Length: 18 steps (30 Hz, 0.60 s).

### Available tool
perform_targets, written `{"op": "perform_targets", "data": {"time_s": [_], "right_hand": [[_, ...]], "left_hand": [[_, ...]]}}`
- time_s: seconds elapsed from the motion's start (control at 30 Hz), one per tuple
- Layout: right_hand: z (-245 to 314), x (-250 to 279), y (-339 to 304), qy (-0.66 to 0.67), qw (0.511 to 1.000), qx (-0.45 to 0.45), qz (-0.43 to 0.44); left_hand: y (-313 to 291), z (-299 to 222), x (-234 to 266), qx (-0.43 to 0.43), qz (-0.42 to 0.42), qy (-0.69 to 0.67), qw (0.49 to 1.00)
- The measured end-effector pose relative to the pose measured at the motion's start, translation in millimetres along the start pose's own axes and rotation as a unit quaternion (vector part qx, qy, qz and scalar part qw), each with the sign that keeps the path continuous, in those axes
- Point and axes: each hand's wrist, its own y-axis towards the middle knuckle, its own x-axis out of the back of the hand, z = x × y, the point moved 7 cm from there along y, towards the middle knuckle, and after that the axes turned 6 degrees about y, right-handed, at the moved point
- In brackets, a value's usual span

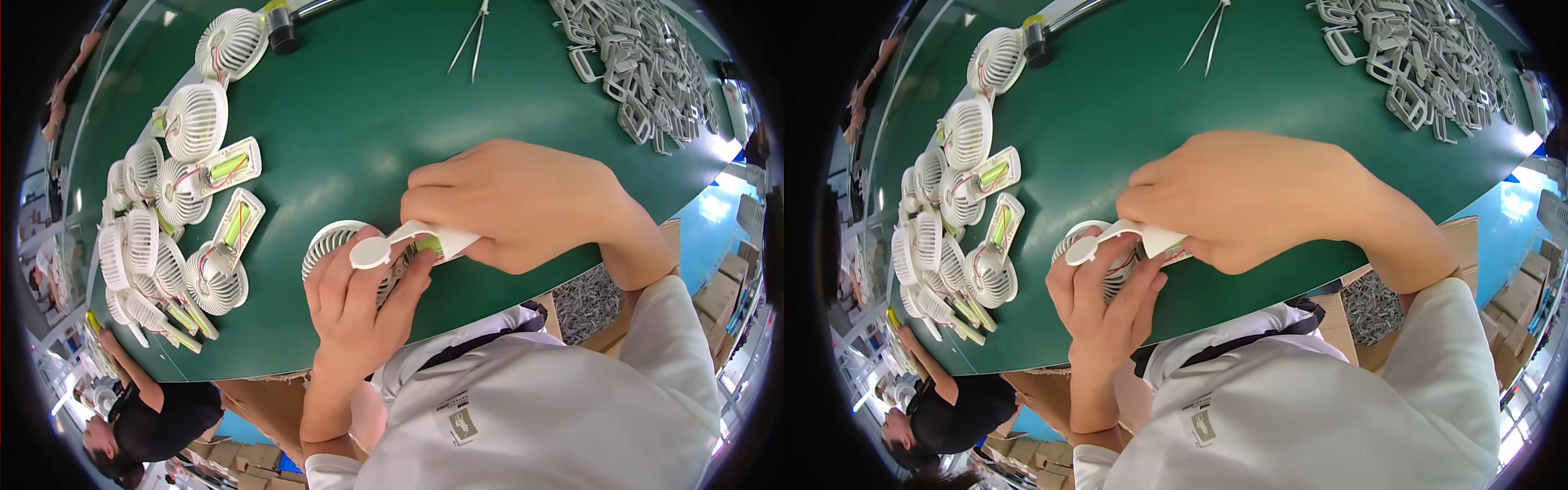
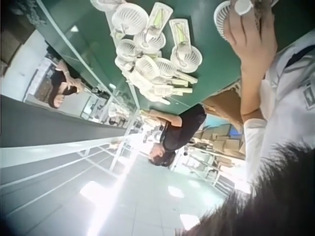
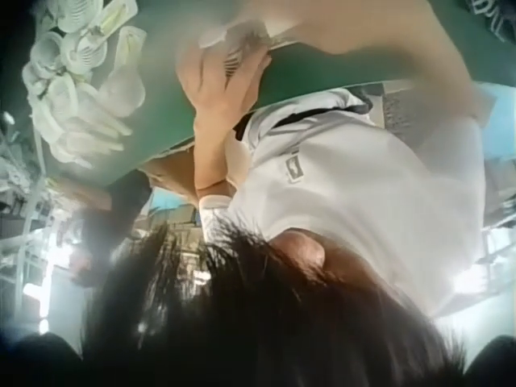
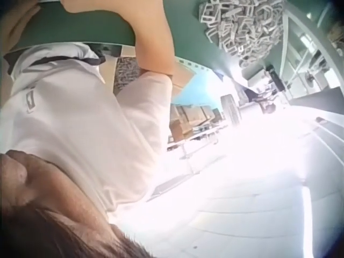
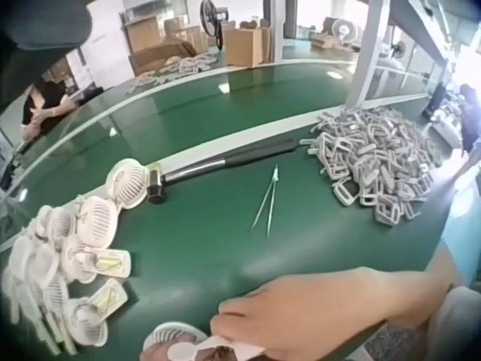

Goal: Assembling handheld portable fans by snapping plastic components together and using a mallet to secure parts on an assembly line.

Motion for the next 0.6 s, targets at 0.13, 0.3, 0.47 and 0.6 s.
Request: {"op": "perform_targets", "data": {"time_s": [0.13, 0.3, 0.47, 0.6], "right_hand": [[8, 5, -5, 0.029, 0.999, 0.012, -0.035], [13, -12, 30, -0.006, 0.997, 0.071, -0.002], [-3, -19, 23, -0.007, 1.0, 0.027, -0.003], [-5, -13, 19, -0.01, 1.0, 0.022, 0.003]], "left_hand": [[6, 2, 11, -0.025, 0.014, -0.027, 0.999], [-1, 1, 25, 0.003, 0.065, 0.028, 0.998], [39, -25, 30, -0.017, 0.113, 0.013, 0.993], [25, -14, 12, 0.013, 0.145, -0.01, 0.989]]}}
